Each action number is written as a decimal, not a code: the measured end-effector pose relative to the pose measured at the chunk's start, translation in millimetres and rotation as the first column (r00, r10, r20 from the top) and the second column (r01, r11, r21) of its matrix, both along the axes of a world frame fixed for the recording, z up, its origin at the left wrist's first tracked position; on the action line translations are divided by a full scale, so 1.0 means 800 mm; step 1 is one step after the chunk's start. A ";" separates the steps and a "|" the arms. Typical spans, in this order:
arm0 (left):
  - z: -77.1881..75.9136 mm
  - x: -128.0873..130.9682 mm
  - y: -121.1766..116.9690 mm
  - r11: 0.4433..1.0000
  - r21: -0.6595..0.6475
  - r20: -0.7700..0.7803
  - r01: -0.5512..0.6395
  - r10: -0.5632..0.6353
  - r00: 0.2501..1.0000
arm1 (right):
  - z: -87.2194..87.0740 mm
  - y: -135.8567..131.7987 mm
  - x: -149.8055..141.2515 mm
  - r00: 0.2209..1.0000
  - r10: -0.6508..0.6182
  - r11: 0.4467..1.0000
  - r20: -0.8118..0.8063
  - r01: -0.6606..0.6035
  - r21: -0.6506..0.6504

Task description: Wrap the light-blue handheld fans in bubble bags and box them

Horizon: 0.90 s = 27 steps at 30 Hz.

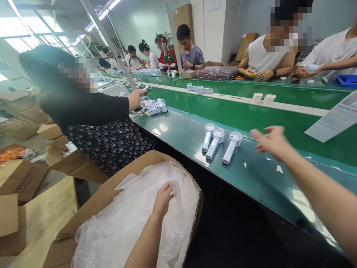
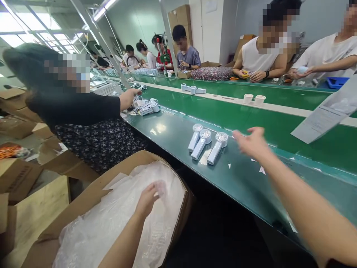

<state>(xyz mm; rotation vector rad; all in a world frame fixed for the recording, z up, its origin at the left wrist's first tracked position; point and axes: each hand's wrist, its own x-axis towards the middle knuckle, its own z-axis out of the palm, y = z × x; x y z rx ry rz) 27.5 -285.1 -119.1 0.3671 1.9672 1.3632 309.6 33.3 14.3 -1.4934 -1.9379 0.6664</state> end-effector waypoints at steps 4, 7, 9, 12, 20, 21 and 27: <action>0.047 -0.007 0.007 0.967 0.231 0.126 -0.110 0.082 0.989 | -0.053 -0.036 -0.080 1.000 0.021 0.930 -0.011 -0.024 -0.366; 0.069 0.007 0.010 0.940 0.310 0.169 -0.143 0.093 0.981 | -0.057 -0.035 -0.090 0.952 -0.162 0.849 -0.261 -0.001 -0.528; 0.082 0.017 0.017 0.911 0.376 0.163 -0.168 0.113 0.980 | -0.047 -0.041 -0.081 0.889 -0.223 0.823 -0.400 -0.047 -0.566; 0.104 0.034 0.043 0.860 0.480 0.072 -0.172 0.156 0.985 | -0.025 -0.080 -0.051 0.810 -0.211 0.802 -0.547 -0.177 -0.571; 0.164 0.114 0.130 0.659 0.237 -0.575 0.713 -0.497 0.650 | 0.007 -0.195 0.030 0.474 0.038 0.279 -0.880 -0.850 -0.446; 0.169 0.122 0.138 0.599 0.225 -0.546 0.768 -0.576 0.609 | 0.005 -0.194 0.039 0.489 0.045 0.249 -0.871 -0.850 -0.464; 0.173 0.167 0.176 0.794 0.478 -0.001 0.376 -0.427 0.904 | -0.020 -0.184 0.089 0.538 0.021 0.351 -0.843 -0.793 -0.497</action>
